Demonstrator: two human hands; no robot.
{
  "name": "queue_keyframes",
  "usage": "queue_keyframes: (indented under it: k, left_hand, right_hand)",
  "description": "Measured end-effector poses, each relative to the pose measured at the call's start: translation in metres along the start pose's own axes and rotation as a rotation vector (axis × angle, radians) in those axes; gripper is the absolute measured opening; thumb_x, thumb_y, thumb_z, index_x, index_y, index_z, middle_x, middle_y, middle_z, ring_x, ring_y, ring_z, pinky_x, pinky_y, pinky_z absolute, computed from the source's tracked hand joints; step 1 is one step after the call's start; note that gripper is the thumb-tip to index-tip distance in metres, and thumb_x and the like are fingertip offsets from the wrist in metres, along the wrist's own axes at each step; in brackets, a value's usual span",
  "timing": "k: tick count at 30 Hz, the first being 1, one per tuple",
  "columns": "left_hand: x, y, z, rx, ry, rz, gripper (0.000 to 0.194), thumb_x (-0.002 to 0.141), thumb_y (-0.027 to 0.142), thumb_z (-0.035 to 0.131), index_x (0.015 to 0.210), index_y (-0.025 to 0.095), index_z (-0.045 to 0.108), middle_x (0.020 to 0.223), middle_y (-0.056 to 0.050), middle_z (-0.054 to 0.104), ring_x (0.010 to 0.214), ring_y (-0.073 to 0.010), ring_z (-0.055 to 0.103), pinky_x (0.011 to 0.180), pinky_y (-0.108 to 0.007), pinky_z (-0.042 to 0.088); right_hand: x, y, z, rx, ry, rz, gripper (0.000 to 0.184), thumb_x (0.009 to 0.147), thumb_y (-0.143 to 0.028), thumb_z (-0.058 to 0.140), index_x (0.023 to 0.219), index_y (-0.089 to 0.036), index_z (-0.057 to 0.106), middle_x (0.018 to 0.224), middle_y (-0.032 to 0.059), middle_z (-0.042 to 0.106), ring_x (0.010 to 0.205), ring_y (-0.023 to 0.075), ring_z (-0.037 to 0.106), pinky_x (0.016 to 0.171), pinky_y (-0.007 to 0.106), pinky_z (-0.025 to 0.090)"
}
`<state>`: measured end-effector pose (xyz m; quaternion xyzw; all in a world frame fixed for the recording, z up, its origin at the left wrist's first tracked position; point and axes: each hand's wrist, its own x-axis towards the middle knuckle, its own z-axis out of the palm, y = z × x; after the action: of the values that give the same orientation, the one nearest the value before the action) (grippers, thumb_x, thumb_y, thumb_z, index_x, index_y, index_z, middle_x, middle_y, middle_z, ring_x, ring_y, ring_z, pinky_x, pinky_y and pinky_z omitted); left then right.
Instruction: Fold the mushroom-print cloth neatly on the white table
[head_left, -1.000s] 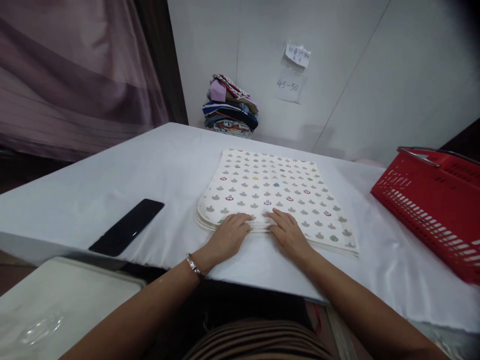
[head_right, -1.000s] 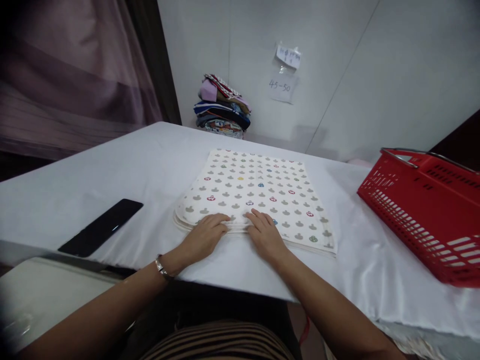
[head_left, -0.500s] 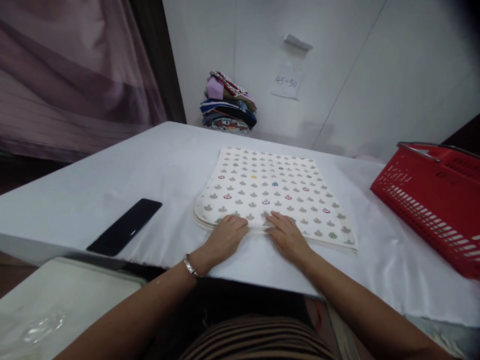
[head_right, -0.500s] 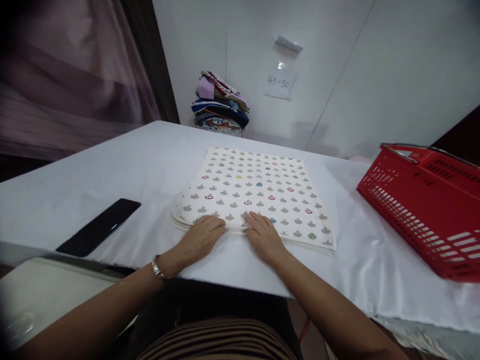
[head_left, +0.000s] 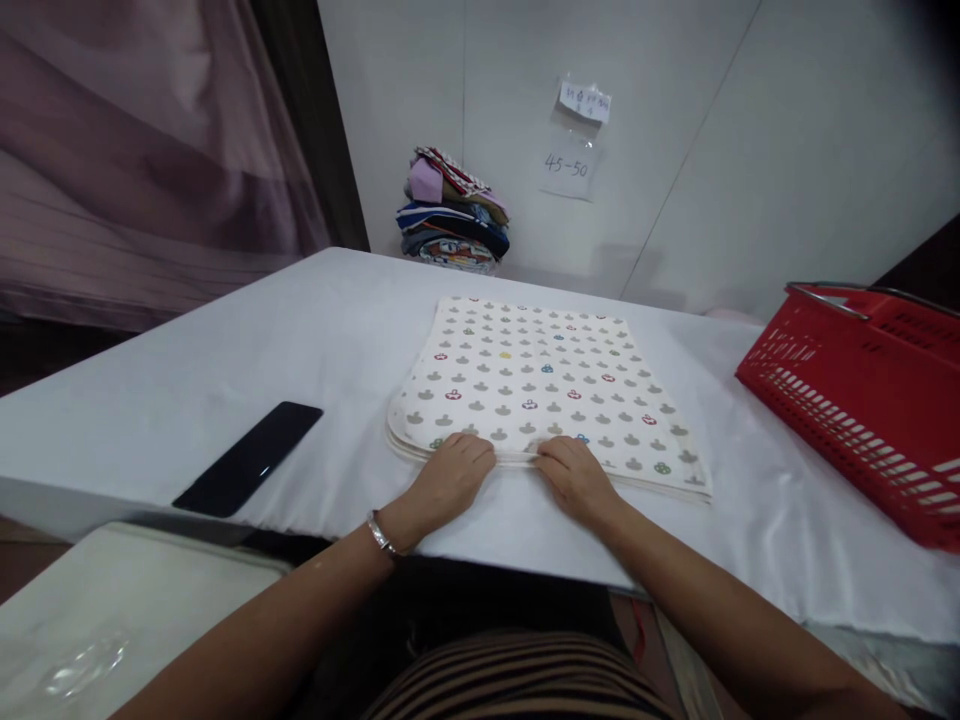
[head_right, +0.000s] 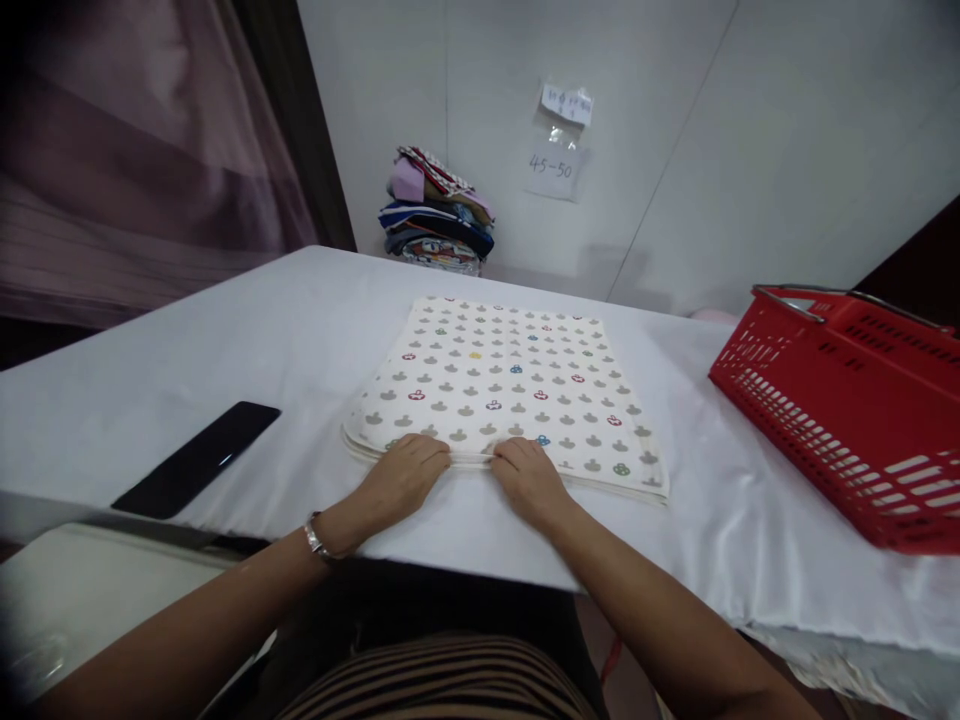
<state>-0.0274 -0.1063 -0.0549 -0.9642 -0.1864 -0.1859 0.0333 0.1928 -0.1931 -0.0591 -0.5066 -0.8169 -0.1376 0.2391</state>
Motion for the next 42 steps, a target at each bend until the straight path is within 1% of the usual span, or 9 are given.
queue_keyframes:
  k: [4, 7, 12, 16, 19, 24, 31, 36, 42]
  left_hand:
    - [0.005, 0.002, -0.002, -0.001, 0.023, 0.012, 0.015, 0.090, 0.020, 0.043, 0.096, 0.016, 0.056, 0.107, -0.006, 0.059, 0.093, -0.0192, 0.050, 0.079, -0.035, 0.039]
    - [0.009, 0.005, -0.001, 0.005, 0.049, 0.024, 0.016, 0.091, 0.018, 0.041, 0.092, 0.016, 0.057, 0.113, -0.006, 0.058, 0.095, -0.0183, 0.050, 0.081, -0.035, 0.039]
    - [0.018, 0.010, 0.002, 0.009, 0.045, 0.027, 0.017, 0.091, 0.014, 0.039, 0.087, 0.016, 0.055, 0.103, -0.004, 0.058, 0.090, -0.0169, 0.049, 0.079, -0.033, 0.039]
    - [0.019, 0.010, 0.004, 0.026, 0.029, 0.038, 0.020, 0.092, 0.015, 0.038, 0.079, 0.016, 0.053, 0.085, -0.003, 0.056, 0.080, -0.0159, 0.048, 0.074, -0.032, 0.039]
    - [0.018, 0.009, 0.005, 0.062, 0.040, 0.070, 0.022, 0.091, 0.013, 0.036, 0.075, 0.017, 0.051, 0.078, -0.002, 0.054, 0.075, -0.0156, 0.046, 0.072, -0.032, 0.038]
    - [0.017, 0.008, 0.008, 0.096, 0.069, 0.080, 0.022, 0.091, 0.011, 0.036, 0.076, 0.017, 0.051, 0.074, -0.002, 0.053, 0.072, -0.0156, 0.046, 0.072, -0.033, 0.036]
    - [0.017, 0.007, 0.009, 0.106, 0.111, 0.077, 0.024, 0.090, 0.011, 0.037, 0.071, 0.017, 0.050, 0.069, -0.001, 0.053, 0.068, -0.0151, 0.045, 0.071, -0.033, 0.036]
    - [0.019, 0.009, 0.006, 0.108, 0.091, 0.080, 0.023, 0.090, 0.011, 0.037, 0.072, 0.017, 0.050, 0.068, -0.001, 0.053, 0.067, -0.0151, 0.046, 0.070, -0.033, 0.035]
    - [0.028, 0.013, 0.003, 0.113, 0.030, 0.075, 0.015, 0.090, 0.014, 0.041, 0.078, 0.018, 0.050, 0.073, 0.000, 0.054, 0.070, -0.0156, 0.048, 0.068, -0.032, 0.033]
  right_hand:
    - [0.000, -0.001, -0.001, -0.003, -0.032, 0.007, 0.025, 0.092, -0.015, 0.040, 0.087, -0.016, 0.064, 0.091, 0.0079, 0.063, 0.084, 0.0191, 0.051, 0.070, 0.032, 0.041]
    - [0.000, -0.001, 0.000, -0.007, -0.049, 0.006, 0.025, 0.092, -0.015, 0.040, 0.089, -0.017, 0.064, 0.092, 0.0076, 0.063, 0.085, 0.0190, 0.051, 0.071, 0.031, 0.041]
    - [-0.002, 0.000, 0.002, -0.024, -0.039, 0.008, 0.027, 0.092, -0.014, 0.037, 0.091, -0.018, 0.063, 0.092, 0.0071, 0.064, 0.083, 0.0189, 0.052, 0.069, 0.031, 0.039]
    - [-0.002, 0.000, 0.001, -0.055, -0.046, 0.008, 0.028, 0.092, -0.012, 0.035, 0.091, -0.017, 0.062, 0.084, 0.0071, 0.063, 0.078, 0.0186, 0.051, 0.067, 0.031, 0.037]
    - [-0.002, 0.000, -0.001, -0.071, -0.058, 0.014, 0.028, 0.092, -0.013, 0.034, 0.092, -0.016, 0.061, 0.080, 0.0060, 0.062, 0.074, 0.0180, 0.050, 0.065, 0.030, 0.035]
    - [-0.003, 0.000, -0.002, -0.093, -0.051, 0.009, 0.027, 0.093, -0.014, 0.034, 0.101, -0.016, 0.060, 0.082, 0.0052, 0.062, 0.076, 0.0179, 0.050, 0.066, 0.030, 0.036]
    - [-0.003, 0.005, -0.004, -0.101, -0.051, 0.029, 0.024, 0.092, -0.014, 0.040, 0.100, -0.017, 0.062, 0.090, 0.0075, 0.063, 0.084, 0.0195, 0.051, 0.069, 0.032, 0.036]
    - [-0.002, 0.010, -0.001, -0.115, -0.107, 0.036, 0.023, 0.091, -0.013, 0.042, 0.099, -0.018, 0.063, 0.087, 0.0066, 0.062, 0.080, 0.0194, 0.050, 0.068, 0.032, 0.036]
    - [-0.001, 0.010, -0.002, -0.111, -0.155, 0.044, 0.024, 0.091, -0.014, 0.042, 0.101, -0.019, 0.063, 0.086, 0.0057, 0.062, 0.080, 0.0190, 0.051, 0.068, 0.031, 0.037]
